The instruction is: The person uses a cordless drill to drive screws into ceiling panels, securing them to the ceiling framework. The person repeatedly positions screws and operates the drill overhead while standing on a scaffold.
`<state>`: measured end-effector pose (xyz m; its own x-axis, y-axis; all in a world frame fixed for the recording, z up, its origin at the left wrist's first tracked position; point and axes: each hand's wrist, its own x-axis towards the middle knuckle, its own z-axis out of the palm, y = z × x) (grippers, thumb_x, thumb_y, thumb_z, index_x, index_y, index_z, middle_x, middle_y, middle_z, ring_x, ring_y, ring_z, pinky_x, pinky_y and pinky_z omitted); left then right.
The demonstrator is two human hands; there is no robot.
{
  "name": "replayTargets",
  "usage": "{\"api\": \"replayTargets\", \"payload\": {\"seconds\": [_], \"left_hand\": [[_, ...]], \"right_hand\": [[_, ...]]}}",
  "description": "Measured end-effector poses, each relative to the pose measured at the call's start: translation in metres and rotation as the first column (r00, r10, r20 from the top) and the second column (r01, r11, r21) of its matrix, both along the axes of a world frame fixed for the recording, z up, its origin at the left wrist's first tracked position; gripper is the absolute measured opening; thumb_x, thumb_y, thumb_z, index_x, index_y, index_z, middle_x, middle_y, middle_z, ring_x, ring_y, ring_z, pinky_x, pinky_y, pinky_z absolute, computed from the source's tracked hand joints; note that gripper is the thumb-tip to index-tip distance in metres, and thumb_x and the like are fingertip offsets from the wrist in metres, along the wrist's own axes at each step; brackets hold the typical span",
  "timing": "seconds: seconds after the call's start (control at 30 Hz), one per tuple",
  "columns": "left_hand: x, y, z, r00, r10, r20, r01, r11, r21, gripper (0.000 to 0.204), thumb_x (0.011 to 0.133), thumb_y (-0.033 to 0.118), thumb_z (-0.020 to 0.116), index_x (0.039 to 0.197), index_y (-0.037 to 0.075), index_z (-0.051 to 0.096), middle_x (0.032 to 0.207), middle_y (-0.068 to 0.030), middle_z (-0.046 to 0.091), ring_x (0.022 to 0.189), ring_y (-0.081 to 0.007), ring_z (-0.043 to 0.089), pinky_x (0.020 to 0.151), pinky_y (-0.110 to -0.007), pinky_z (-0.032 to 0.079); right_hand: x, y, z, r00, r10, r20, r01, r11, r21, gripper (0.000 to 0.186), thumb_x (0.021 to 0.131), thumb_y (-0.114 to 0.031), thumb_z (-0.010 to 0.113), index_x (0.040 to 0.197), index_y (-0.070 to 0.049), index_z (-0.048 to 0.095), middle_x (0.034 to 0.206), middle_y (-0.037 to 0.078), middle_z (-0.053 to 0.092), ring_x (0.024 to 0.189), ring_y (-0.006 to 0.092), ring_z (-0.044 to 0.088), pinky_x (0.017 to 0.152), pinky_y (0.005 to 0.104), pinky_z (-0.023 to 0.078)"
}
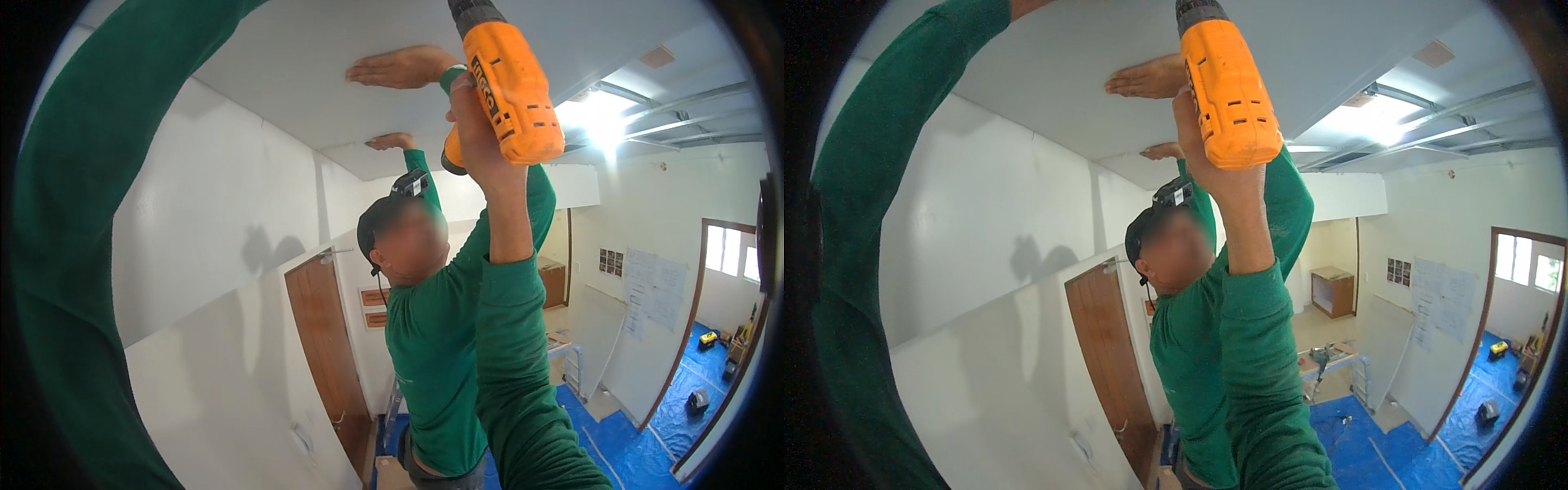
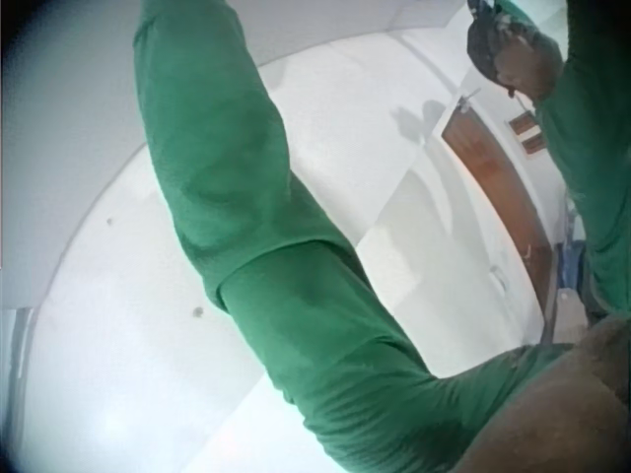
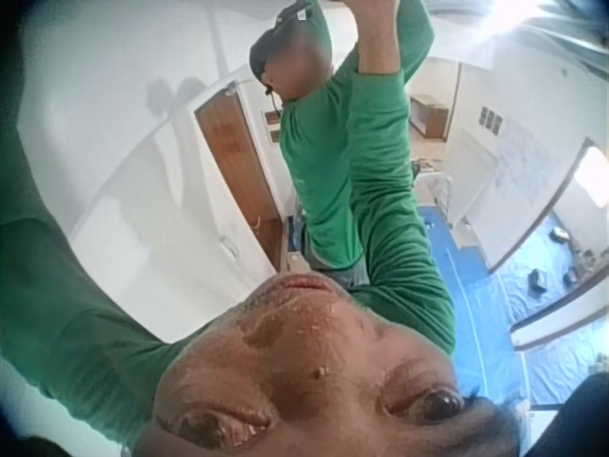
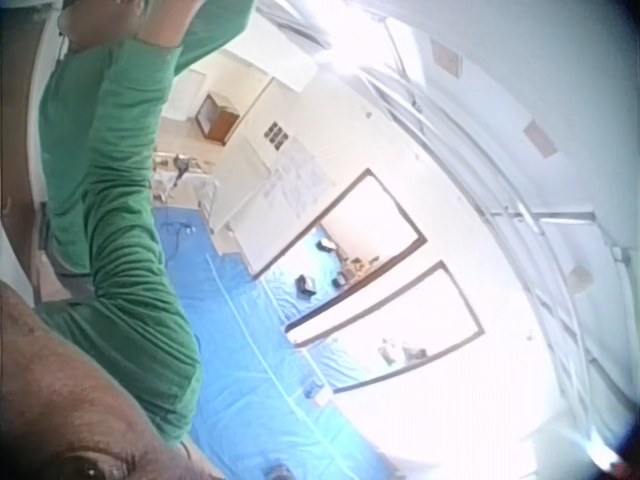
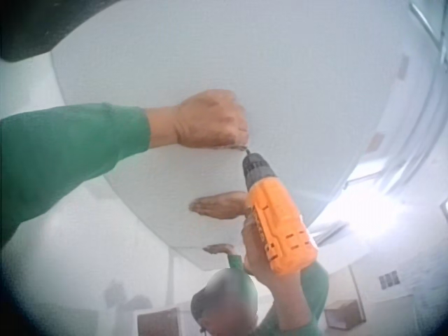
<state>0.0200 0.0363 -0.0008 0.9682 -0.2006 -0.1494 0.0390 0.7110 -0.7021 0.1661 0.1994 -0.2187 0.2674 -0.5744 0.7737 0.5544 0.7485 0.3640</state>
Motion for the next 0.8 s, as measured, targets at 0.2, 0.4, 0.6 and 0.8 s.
{"api": "replayTargets", "payload": {"seconds": [0.2, 0.4, 0.6, 0.8], "left_hand": [[-0.003, -0.004, -0.002, 1.000, 0.008, -0.014, -0.009, 0.997, -0.072, 0.011, 0.089, 0.026, 0.072, 0.079, 0.021, 0.073, 0.081, 0.0030, 0.071, 0.083, -0.0184, 0.069, 0.080, -0.040, 0.052], [-0.002, -0.004, -0.006, 0.999, 0.029, 0.018, -0.028, 0.999, -0.030, 0.014, 0.086, 0.031, 0.076, 0.079, 0.020, 0.071, 0.081, 0.0022, 0.069, 0.082, -0.0196, 0.068, 0.080, -0.041, 0.052], [-0.001, -0.005, -0.009, 0.995, 0.048, 0.091, -0.043, 0.997, -0.063, 0.030, 0.081, 0.045, 0.083, 0.091, 0.020, 0.070, 0.087, 0.0016, 0.069, 0.088, -0.0196, 0.068, 0.084, -0.040, 0.050], [0.001, -0.006, -0.012, 0.986, 0.074, 0.150, -0.068, 0.997, -0.040, 0.040, 0.076, 0.051, 0.084, 0.095, 0.019, 0.069, 0.089, 0.0020, 0.069, 0.091, -0.0189, 0.068, 0.086, -0.040, 0.050]], "right_hand": [[-0.016, -0.021, -0.008, 0.862, 0.499, 0.083, -0.472, 0.853, -0.224, 0.018, 0.095, -0.020, 0.073, 0.099, -0.002, 0.070, 0.079, 0.003, 0.070, 0.068, 0.0133, 0.068, 0.061, 0.0319, 0.055], [-0.028, -0.022, -0.009, 0.830, 0.555, 0.048, -0.534, 0.818, -0.213, 0.022, 0.098, -0.023, 0.071, 0.088, -0.003, 0.070, 0.074, 0.006, 0.071, 0.068, 0.0143, 0.069, 0.067, 0.0320, 0.057], [-0.029, -0.005, -0.002, 0.895, 0.442, 0.061, -0.426, 0.887, -0.178, 0.023, 0.100, -0.026, 0.070, 0.094, -0.004, 0.070, 0.075, 0.007, 0.071, 0.068, 0.0144, 0.069, 0.068, 0.0325, 0.057], [-0.026, -0.001, 0.003, 0.928, 0.369, 0.061, -0.356, 0.921, -0.155, 0.024, 0.101, -0.027, 0.069, 0.095, -0.004, 0.069, 0.075, 0.006, 0.071, 0.068, 0.0147, 0.069, 0.068, 0.0330, 0.057]]}}
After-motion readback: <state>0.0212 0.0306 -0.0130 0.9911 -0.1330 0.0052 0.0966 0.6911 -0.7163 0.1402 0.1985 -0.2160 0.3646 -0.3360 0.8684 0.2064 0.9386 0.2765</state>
